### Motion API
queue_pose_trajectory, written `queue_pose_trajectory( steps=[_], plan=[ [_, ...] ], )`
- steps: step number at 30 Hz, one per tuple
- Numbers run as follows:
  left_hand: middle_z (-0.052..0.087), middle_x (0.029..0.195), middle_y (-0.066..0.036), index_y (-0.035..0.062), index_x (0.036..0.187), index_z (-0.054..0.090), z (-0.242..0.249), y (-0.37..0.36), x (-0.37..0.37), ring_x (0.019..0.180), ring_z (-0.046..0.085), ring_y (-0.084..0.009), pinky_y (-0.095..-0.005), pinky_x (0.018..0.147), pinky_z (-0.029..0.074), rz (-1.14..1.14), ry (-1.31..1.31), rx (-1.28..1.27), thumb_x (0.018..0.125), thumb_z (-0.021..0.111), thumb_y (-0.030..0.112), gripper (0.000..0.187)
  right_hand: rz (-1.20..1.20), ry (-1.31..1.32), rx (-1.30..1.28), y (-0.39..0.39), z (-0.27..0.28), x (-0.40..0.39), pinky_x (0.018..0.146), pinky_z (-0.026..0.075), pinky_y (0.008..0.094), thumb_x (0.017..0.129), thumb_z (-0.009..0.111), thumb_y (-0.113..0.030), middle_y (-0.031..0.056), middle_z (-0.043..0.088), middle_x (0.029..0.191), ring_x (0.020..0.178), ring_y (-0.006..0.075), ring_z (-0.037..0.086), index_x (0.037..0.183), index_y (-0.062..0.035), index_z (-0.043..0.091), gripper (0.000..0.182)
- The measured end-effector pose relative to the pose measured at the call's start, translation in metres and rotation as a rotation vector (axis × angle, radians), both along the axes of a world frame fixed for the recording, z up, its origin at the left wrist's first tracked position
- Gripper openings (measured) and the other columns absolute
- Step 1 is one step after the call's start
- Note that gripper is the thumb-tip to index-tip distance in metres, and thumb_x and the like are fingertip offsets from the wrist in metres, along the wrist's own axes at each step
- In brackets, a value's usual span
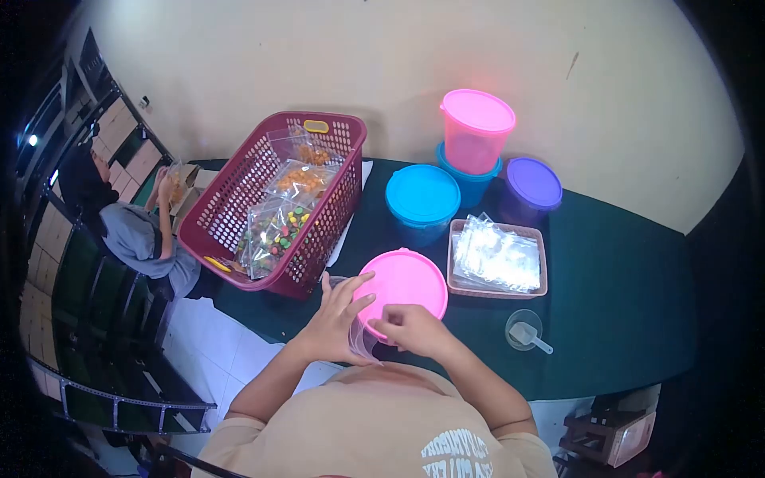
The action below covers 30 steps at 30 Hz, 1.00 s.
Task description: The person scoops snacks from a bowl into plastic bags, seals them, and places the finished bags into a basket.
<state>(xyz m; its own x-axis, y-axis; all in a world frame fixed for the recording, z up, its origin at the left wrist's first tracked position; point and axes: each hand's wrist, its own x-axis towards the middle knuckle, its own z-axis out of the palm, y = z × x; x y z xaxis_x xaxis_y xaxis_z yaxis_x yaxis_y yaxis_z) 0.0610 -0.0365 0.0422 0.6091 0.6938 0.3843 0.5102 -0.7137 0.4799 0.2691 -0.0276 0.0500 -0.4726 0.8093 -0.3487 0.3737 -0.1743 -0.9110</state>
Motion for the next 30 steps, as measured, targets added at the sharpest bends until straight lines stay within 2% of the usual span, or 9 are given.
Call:
queue_pose_trajectory(
  steps=[2, 9, 12, 19, 21, 22, 25, 28, 30],
  plan=[
    [0.025, 0.149, -0.018, 0.0262, 0.145, 0.025, -0.003, -0.001, 0.001, 0.133, 0.029, -0.0417, -0.0781, 0.099, 0.003, 0.011, 0.048, 0.008, 0.051, 0.079, 0.064, 0.115, 0.029, 0.054, 0.011, -0.005, -0.008, -0.001, 0.052, 0.046, 0.026, 0.09, 0.059, -0.028, 0.0056, 0.062, 0.068, 0.057, 0.0124, 0.057, 0.079, -0.0016, 0.06, 0.028],
    [0.025, 0.148, -0.017, 0.0259, 0.144, 0.024, 0.001, -0.002, -0.002, 0.132, 0.03, -0.0419, -0.0784, 0.098, 0.004, -0.004, 0.004, -0.015, 0.051, 0.082, 0.057, 0.114, 0.022, -0.112, 0.318, -0.006, -0.001, 0.006, 0.062, 0.047, 0.0378, 0.084, 0.058, -0.02, 0.0131, 0.06, 0.07, 0.064, 0.0241, 0.061, 0.085, -0.0016, 0.059, 0.018],
    [0.031, 0.145, -0.017, 0.0249, 0.142, 0.026, 0.0, -0.001, -0.006, 0.13, 0.033, -0.0416, -0.0776, 0.099, 0.005, 0.002, -0.004, -0.003, 0.053, 0.083, 0.05, 0.109, -0.028, -0.246, 0.483, -0.008, 0.0, 0.008, 0.061, 0.047, 0.0377, 0.084, 0.058, -0.021, 0.0142, 0.062, 0.073, 0.066, 0.0284, 0.061, 0.086, -0.0029, 0.059, 0.019],
    [0.044, 0.136, -0.017, 0.0232, 0.137, 0.029, -0.011, -0.004, -0.008, 0.127, 0.043, -0.0362, -0.0692, 0.105, 0.002, 0.036, -0.191, 0.041, 0.052, 0.086, 0.033, 0.103, -0.018, -0.266, 0.439, -0.008, -0.005, 0.008, 0.065, 0.048, 0.0377, 0.085, 0.06, -0.024, 0.014, 0.063, 0.079, 0.07, 0.0301, 0.062, 0.091, -0.0042, 0.059, 0.021],
    [0.044, 0.136, -0.018, 0.0232, 0.137, 0.029, -0.016, -0.001, -0.012, 0.126, 0.044, -0.0362, -0.0685, 0.105, 0.003, 0.056, -0.214, 0.075, 0.053, 0.086, 0.031, 0.102, -0.13, 0.13, 0.39, -0.007, -0.011, 0.01, 0.072, 0.048, 0.0374, 0.085, 0.063, -0.028, 0.0132, 0.063, 0.092, 0.083, 0.0294, 0.061, 0.098, -0.0045, 0.059, 0.027],
    [0.044, 0.135, -0.018, 0.0234, 0.137, 0.029, -0.019, 0.001, -0.016, 0.126, 0.045, -0.0359, -0.0675, 0.106, 0.005, 0.084, -0.258, 0.114, 0.053, 0.086, 0.03, 0.102, -0.128, 0.129, 0.39, -0.009, -0.014, 0.012, 0.072, 0.048, 0.0374, 0.085, 0.063, -0.028, 0.0132, 0.063, 0.092, 0.083, 0.0294, 0.061, 0.098, -0.0045, 0.059, 0.027],
    [0.045, 0.134, -0.019, 0.0232, 0.137, 0.029, -0.025, 0.0, -0.03, 0.124, 0.047, -0.0352, -0.0654, 0.107, 0.007, 0.142, -0.323, 0.159, 0.053, 0.087, 0.027, 0.102, -0.022, -0.233, 0.766, -0.015, -0.035, 0.019, 0.089, 0.041, 0.0407, 0.084, 0.066, -0.031, 0.0083, 0.06, 0.107, 0.103, 0.0273, 0.054, 0.105, -0.0076, 0.061, 0.032],
    [0.047, 0.132, -0.02, 0.0206, 0.137, 0.029, -0.028, -0.004, -0.042, 0.124, 0.047, -0.0356, -0.063, 0.109, 0.008, 0.185, -0.335, 0.164, 0.052, 0.087, 0.026, 0.103, 0.207, -0.418, 0.907, -0.027, -0.065, 0.028, 0.093, 0.036, 0.0437, 0.081, 0.069, -0.032, 0.0057, 0.061, 0.108, 0.105, 0.0246, 0.052, 0.101, -0.0094, 0.063, 0.031],
    [0.047, 0.132, -0.021, 0.0187, 0.137, 0.028, -0.031, -0.009, -0.047, 0.125, 0.046, -0.0363, -0.0615, 0.11, 0.009, 0.249, -0.335, 0.152, 0.052, 0.087, 0.026, 0.104, 0.212, -0.402, 0.922, -0.032, -0.084, 0.031, 0.094, 0.034, 0.0449, 0.079, 0.07, -0.028, 0.0033, 0.061, 0.107, 0.106, 0.0221, 0.052, 0.099, -0.0107, 0.064, 0.028]
  ],
)
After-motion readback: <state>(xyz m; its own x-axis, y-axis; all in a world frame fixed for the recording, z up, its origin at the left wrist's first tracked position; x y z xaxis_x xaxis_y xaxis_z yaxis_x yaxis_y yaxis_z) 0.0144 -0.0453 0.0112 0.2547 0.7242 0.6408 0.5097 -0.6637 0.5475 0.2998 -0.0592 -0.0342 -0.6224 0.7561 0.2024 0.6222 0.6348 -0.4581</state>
